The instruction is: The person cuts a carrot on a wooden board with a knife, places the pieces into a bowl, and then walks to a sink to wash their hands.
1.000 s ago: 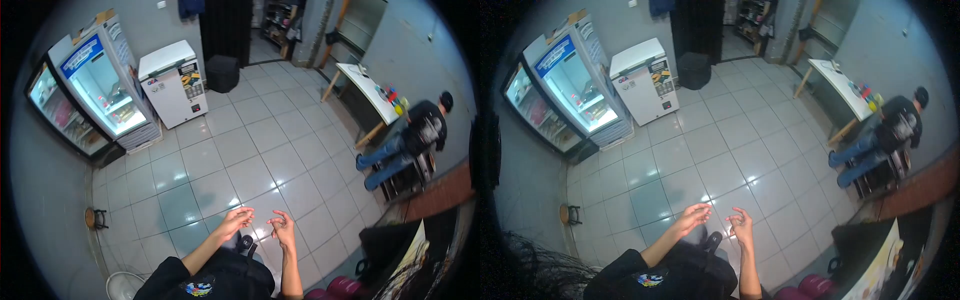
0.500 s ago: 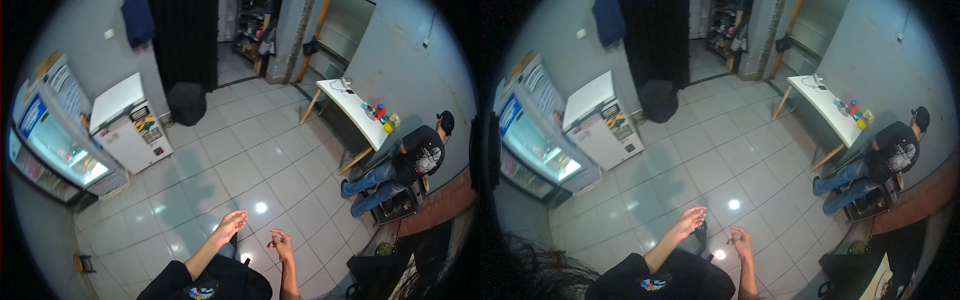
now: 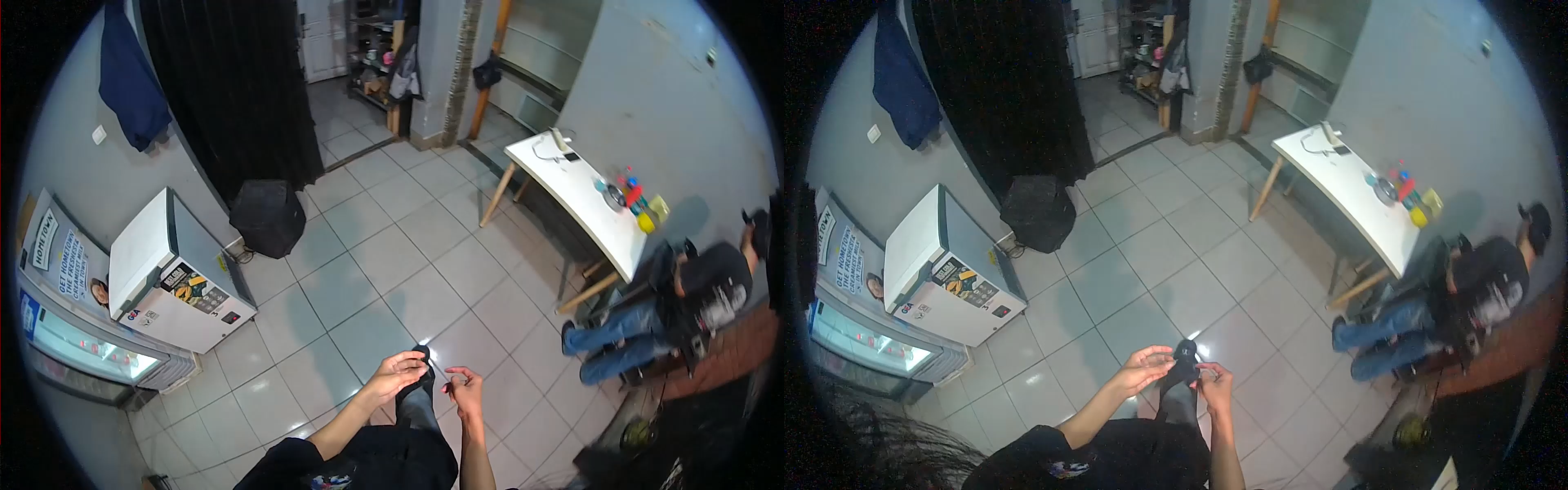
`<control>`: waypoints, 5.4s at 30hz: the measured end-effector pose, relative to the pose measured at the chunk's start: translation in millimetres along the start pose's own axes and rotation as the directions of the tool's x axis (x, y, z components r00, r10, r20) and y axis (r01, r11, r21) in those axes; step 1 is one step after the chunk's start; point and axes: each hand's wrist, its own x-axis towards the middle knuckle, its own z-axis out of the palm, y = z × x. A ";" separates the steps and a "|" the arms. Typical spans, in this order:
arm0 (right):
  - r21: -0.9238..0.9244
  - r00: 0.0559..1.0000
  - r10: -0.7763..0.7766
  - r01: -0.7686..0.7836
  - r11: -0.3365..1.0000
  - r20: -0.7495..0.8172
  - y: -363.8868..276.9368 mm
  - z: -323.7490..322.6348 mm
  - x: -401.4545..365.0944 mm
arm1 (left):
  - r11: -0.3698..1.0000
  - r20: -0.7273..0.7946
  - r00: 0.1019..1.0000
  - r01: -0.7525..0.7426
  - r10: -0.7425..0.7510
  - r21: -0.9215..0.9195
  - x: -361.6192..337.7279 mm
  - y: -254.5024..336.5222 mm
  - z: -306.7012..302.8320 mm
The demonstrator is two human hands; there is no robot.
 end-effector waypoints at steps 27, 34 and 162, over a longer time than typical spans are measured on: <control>0.027 0.971 -0.056 0.064 0.998 -0.231 -276.1 12.1 565.4 | 0.998 -0.124 0.992 -0.035 0.029 -0.044 579.5 356.6 42.1; 0.164 0.889 -0.077 0.167 0.972 -0.452 -320.7 25.1 703.3 | 0.947 -0.066 0.955 -0.275 0.289 0.163 697.8 417.7 70.4; -0.354 0.382 -0.576 0.920 0.167 0.722 -1279.9 454.5 2648.9 | 0.584 -0.602 0.792 -0.538 0.104 -0.607 2362.4 1364.9 -25.2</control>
